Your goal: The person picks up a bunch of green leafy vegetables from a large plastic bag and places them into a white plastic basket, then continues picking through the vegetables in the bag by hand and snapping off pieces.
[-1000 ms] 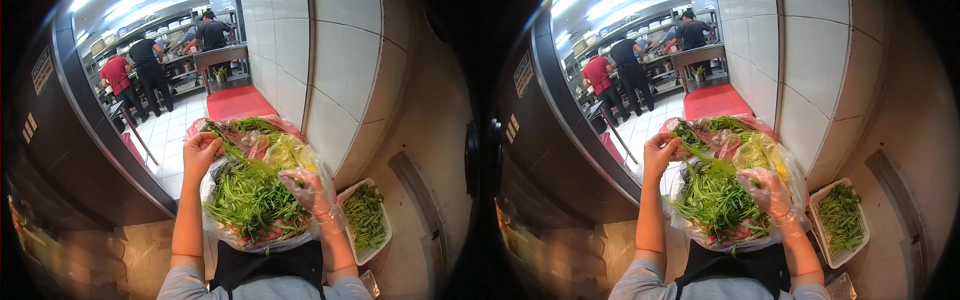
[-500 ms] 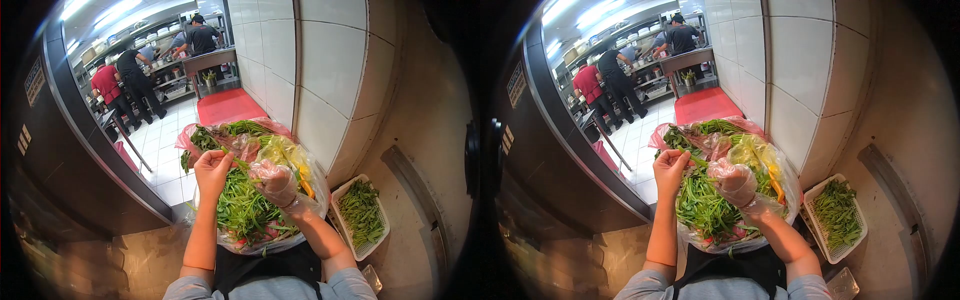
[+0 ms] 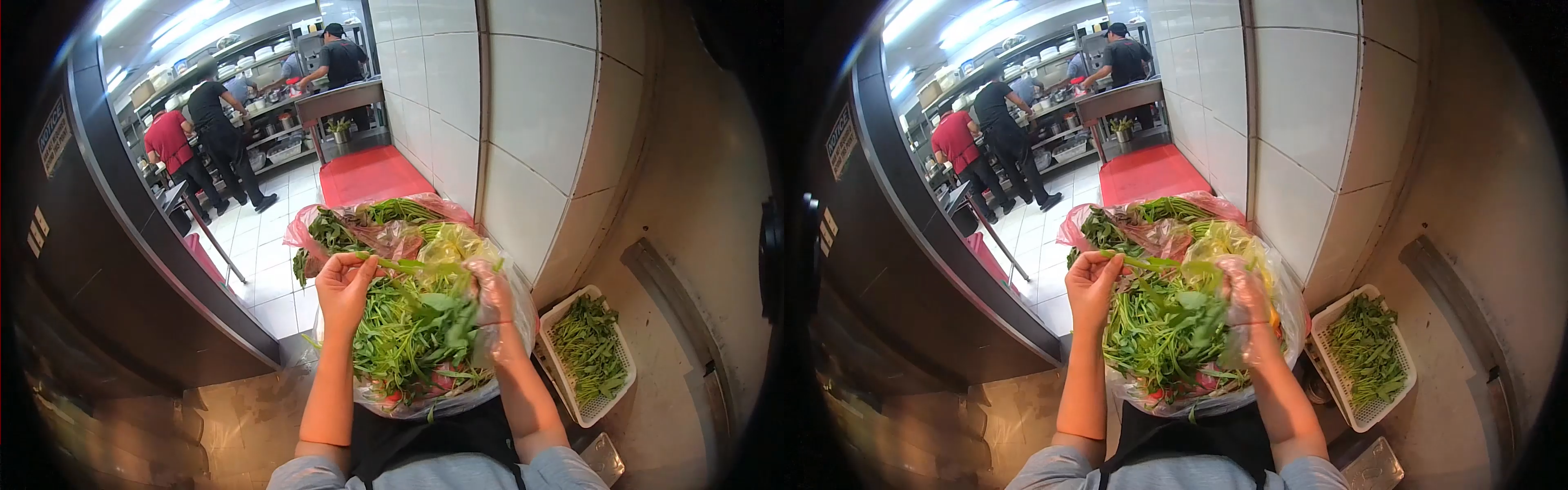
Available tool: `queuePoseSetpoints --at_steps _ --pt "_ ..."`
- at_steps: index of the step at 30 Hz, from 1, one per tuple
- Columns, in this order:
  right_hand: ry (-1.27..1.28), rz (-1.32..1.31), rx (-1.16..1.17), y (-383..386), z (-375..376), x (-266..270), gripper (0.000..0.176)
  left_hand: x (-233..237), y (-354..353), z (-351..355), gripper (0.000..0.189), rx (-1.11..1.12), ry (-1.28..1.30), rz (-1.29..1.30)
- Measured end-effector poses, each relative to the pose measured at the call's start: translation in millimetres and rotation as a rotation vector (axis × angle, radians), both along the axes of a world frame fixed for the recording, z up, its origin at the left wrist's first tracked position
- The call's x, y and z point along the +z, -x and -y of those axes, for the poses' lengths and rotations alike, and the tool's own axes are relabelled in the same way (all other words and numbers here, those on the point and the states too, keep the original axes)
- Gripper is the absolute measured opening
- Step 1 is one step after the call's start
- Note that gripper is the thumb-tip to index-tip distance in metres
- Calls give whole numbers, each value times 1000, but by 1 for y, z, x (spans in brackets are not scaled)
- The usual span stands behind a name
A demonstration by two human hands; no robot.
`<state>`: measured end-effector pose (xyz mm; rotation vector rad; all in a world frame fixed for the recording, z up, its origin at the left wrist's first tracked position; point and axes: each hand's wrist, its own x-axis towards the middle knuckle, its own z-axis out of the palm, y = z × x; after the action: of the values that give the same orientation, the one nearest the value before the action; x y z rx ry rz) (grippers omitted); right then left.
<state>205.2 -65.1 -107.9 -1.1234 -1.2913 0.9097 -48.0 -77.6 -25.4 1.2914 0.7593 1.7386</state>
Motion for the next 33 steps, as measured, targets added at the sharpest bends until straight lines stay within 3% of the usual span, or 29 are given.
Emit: queuePoseSetpoints --at_steps 2,4,6,10,13,17,20,23,26,27,30,31,33 --pt "-286 101 -233 -14 8 5 25 -1 5 -5 11 -60 -5 -18" --pt "-380 -34 -331 -31 14 12 24 -6 10 -12 11 -88 9 -102" --pt "-275 -402 -295 -49 15 25 24 -9 12 -16 12 -105 31 -222" --pt "-171 225 -92 -25 38 77 22 -10 -6 -17 16 -87 -25 -436" --pt "-589 697 88 7 29 68 25 -16 -18 -17 14 -78 -31 -483" --pt "-736 777 -125 26 36 45 19 -22 -19 -16 14 -69 -54 -516" --pt "-612 583 75 26 27 44 13 -21 -18 -11 14 -77 -40 -468" --pt "-207 -3 195 21 21 30 11 -23 -17 -11 15 -113 -42 -349" --pt "-181 512 42 -10 10 -6 18 -16 -15 -5 15 -122 -54 -325" --pt "-281 903 -76 -7 12 -8 31 -16 -13 -5 15 -121 -78 -384" --pt "-109 738 -104 -4 23 20 40 -9 -8 4 16 -217 -135 -701" --pt "-187 796 -196 -6 22 12 40 -17 -12 7 16 -263 -120 -757" --pt "-51 484 -57 -4 26 5 40 -39 -29 12 18 -376 -45 -742"
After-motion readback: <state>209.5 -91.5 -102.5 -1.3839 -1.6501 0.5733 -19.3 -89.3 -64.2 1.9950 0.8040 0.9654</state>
